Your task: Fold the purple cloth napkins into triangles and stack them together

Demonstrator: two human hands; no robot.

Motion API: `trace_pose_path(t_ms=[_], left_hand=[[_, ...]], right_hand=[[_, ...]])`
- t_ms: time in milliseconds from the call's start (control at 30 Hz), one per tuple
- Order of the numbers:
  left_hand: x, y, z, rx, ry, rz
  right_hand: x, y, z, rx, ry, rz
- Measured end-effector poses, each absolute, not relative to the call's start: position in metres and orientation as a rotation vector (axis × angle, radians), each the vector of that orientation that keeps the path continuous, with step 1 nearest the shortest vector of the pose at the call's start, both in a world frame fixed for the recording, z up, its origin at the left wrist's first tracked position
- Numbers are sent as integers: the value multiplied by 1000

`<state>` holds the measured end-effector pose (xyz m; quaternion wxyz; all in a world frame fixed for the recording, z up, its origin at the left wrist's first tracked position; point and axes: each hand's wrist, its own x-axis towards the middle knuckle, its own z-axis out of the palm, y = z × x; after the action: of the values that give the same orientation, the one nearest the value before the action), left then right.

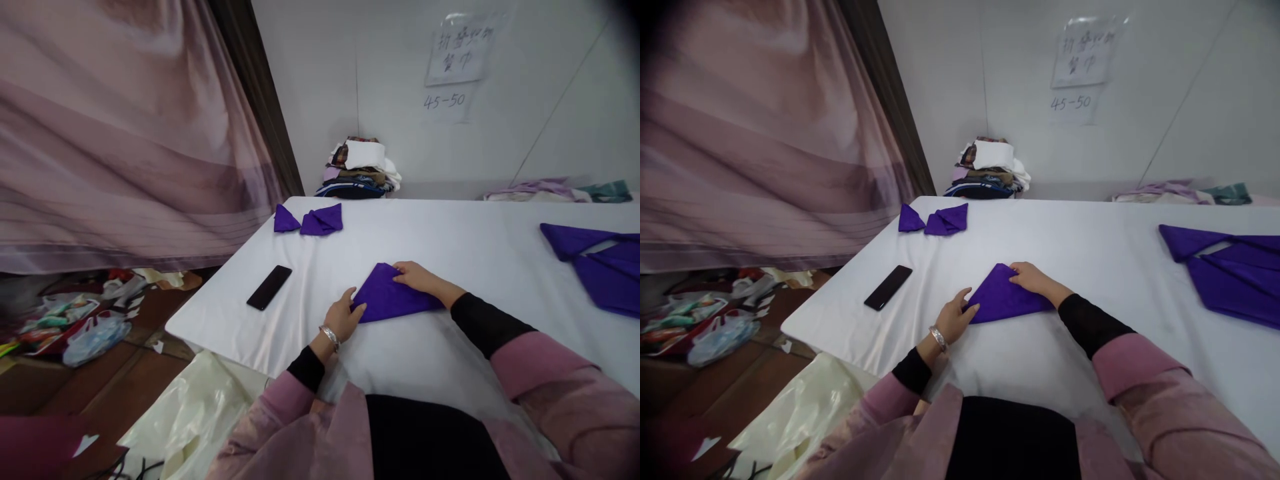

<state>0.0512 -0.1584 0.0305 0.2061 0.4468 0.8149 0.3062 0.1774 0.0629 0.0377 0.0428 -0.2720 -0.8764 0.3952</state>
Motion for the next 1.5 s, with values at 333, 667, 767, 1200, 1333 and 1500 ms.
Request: trace_pose_path(t_ms=[333, 667, 767, 1200, 1333, 1500], left_hand=[[56, -163, 24, 1328, 2535, 601], [51, -180, 14, 1314, 2604, 772], [50, -184, 11, 1323, 2617, 849], [48, -201, 10, 1303, 2597, 982], [48, -203, 9, 1297, 2574, 1034], [47, -203, 8, 1280, 2565, 1043]], right_hand=[[171, 58, 19, -1022, -2693, 852], [169, 51, 16, -1003, -2709, 701], [170, 51, 16, -996, -2704, 695], [169, 56, 11, -971, -2681, 679], [170, 57, 9, -978, -2672, 699], [171, 56, 9, -976, -2634, 703]])
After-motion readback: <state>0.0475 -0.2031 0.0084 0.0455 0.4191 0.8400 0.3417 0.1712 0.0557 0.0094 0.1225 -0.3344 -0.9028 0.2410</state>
